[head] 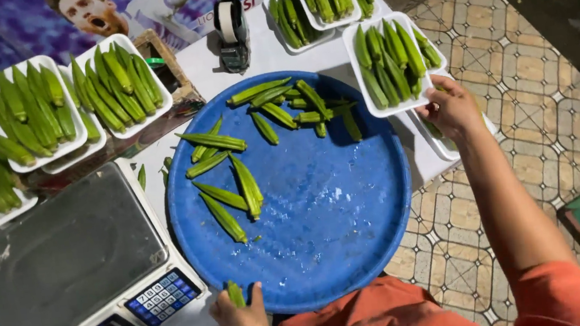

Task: A person is picking okra pods from a large blue tray and placing them into small white styrofoam trays on a digital scale to weigh them.

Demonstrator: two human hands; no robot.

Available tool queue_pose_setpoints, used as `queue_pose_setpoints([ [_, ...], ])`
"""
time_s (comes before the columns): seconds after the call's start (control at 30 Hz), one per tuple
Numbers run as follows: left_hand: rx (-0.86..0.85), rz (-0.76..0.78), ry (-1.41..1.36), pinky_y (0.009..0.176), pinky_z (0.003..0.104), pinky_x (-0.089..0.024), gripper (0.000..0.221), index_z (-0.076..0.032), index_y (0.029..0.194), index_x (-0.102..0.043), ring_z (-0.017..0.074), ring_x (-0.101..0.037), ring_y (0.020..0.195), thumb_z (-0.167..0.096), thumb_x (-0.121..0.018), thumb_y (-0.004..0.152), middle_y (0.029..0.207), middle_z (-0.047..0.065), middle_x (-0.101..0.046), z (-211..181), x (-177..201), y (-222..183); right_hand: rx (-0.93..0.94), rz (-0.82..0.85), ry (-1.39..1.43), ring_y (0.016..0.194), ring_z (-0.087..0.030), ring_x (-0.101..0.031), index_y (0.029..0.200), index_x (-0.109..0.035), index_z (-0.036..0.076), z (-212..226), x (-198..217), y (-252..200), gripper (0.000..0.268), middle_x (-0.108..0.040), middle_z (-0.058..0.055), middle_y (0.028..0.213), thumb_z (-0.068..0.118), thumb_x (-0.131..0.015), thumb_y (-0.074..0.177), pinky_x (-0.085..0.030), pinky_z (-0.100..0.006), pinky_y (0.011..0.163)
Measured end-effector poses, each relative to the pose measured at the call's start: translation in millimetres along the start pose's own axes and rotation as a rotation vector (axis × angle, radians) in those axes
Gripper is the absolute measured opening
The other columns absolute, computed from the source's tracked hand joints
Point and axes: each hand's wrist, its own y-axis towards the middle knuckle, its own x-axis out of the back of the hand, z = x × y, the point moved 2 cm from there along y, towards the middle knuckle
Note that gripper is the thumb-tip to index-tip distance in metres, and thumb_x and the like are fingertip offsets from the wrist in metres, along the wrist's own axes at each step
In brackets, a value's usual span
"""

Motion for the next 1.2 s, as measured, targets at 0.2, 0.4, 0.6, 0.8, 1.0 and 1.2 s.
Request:
queue_pose_setpoints([
  [0.2,0.215,-0.006,0.02,0.095,0.056,-0.048,0.048,-0.005,0.098,-0.067,0.0424,-0.057,0.113,-0.046,-0.081,0.077,0.109,0.017,-0.063,13.7,-11.5,-6.1,-0.125,-0.083,-0.034,0.085,-0.018,-0.066,0.12,-0.067,0.02,7.5,-27.0,35.3,0.026,-0.07,-0.01,0.107,0.006,-0.054,0.103,-0.061,-0.024,0.065],
  [0.4,0.299,-0.082,-0.156,0.082,0.055,-0.05,0.057,0.0,0.108,-0.065,0.047,-0.067,0.095,-0.041,-0.081,0.072,0.101,0.025,-0.071,10.4,7.5,-11.4,-0.128,-0.031,-0.146,0.089,-0.021,-0.067,0.124,-0.068,0.023,-13.5,-32.8,67.3,0.029,-0.072,-0.012,0.114,0.008,-0.055,0.102,-0.06,-0.025,0.062],
  [0.6,0.208,-0.239,-0.138,0.066,0.049,-0.046,0.045,-0.011,0.085,-0.061,0.0325,-0.062,0.063,-0.043,-0.087,0.067,0.075,0.009,-0.066,37.7,0.5,-24.5,-0.138,-0.061,-0.189,0.065,-0.016,-0.056,0.115,-0.072,0.027,-44.4,-43.4,104.9,0.028,-0.066,-0.005,0.087,0.009,-0.053,0.104,-0.054,-0.028,0.054],
  [0.8,0.333,-0.157,-0.091,0.08,0.052,-0.05,0.049,-0.006,0.097,-0.065,0.0404,-0.067,0.081,-0.041,-0.086,0.069,0.089,0.018,-0.071,22.0,16.9,-28.9,-0.163,-0.055,-0.219,0.074,-0.019,-0.059,0.112,-0.073,0.025,-31.5,-55.5,92.1,0.027,-0.065,-0.006,0.096,0.01,-0.051,0.106,-0.055,-0.028,0.055],
  [1.0,0.295,-0.235,-0.117,0.076,0.048,-0.049,0.05,-0.009,0.09,-0.066,0.0335,-0.065,0.077,-0.048,-0.089,0.068,0.086,0.012,-0.07,25.5,12.2,-31.6,-0.165,-0.092,-0.233,0.071,-0.013,-0.054,0.116,-0.072,0.025,-2.1,-39.7,76.5,0.027,-0.068,-0.002,0.099,0.009,-0.055,0.102,-0.045,-0.025,0.054],
  [1.2,0.326,-0.171,-0.129,0.08,0.049,-0.05,0.05,-0.008,0.093,-0.066,0.0334,-0.066,0.082,-0.044,-0.089,0.068,0.091,0.014,-0.071,18.2,17.9,-30.7,-0.12,-0.134,-0.245,0.07,-0.018,-0.049,0.134,-0.065,0.023,-14.8,-19.3,100.4,0.033,-0.057,-0.007,0.094,0.011,-0.053,0.105,-0.048,-0.031,0.057],
])
